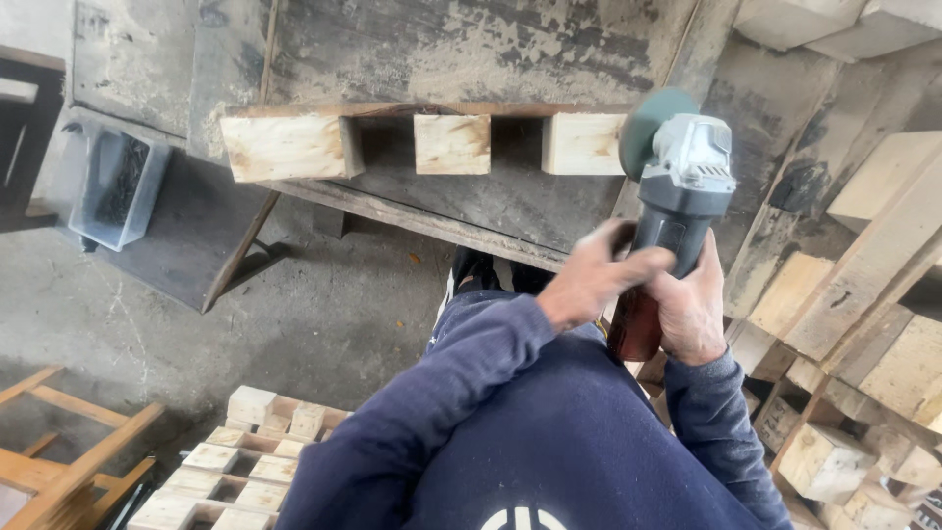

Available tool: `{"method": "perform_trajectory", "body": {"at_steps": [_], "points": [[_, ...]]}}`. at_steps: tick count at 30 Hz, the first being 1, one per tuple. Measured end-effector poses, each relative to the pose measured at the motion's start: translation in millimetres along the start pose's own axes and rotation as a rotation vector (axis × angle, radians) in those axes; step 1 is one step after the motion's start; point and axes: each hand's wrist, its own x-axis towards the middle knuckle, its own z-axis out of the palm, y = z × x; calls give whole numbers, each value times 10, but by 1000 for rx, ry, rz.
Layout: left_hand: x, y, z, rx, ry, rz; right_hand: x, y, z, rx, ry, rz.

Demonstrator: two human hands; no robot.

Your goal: The person uses an angle grinder to smooth the edges and surfaces of small wooden blocks placed on a workbench. The person holds each block with one hand while operating the grinder with the other, moving the tool along the edges and faces of the blocks.

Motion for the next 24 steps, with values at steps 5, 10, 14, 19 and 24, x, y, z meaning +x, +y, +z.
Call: {"method": "perform_trajectory", "body": {"at_steps": [5,10,14,19,24], "points": [[50,124,-891,1017,471,250,-48,-77,-166,219,21,59],[627,620,-1757,2145,188,240,-60,-52,-296,264,22,-33],[766,704,-1904,1998,-58,21,-126,20,-342,295,64,-28],[657,767,-1929,2020,98,307,-179,143,-426,345,94,-1],[461,1358,-2101,1792,505,664,-205,194,-536,393,117,-8]]}}
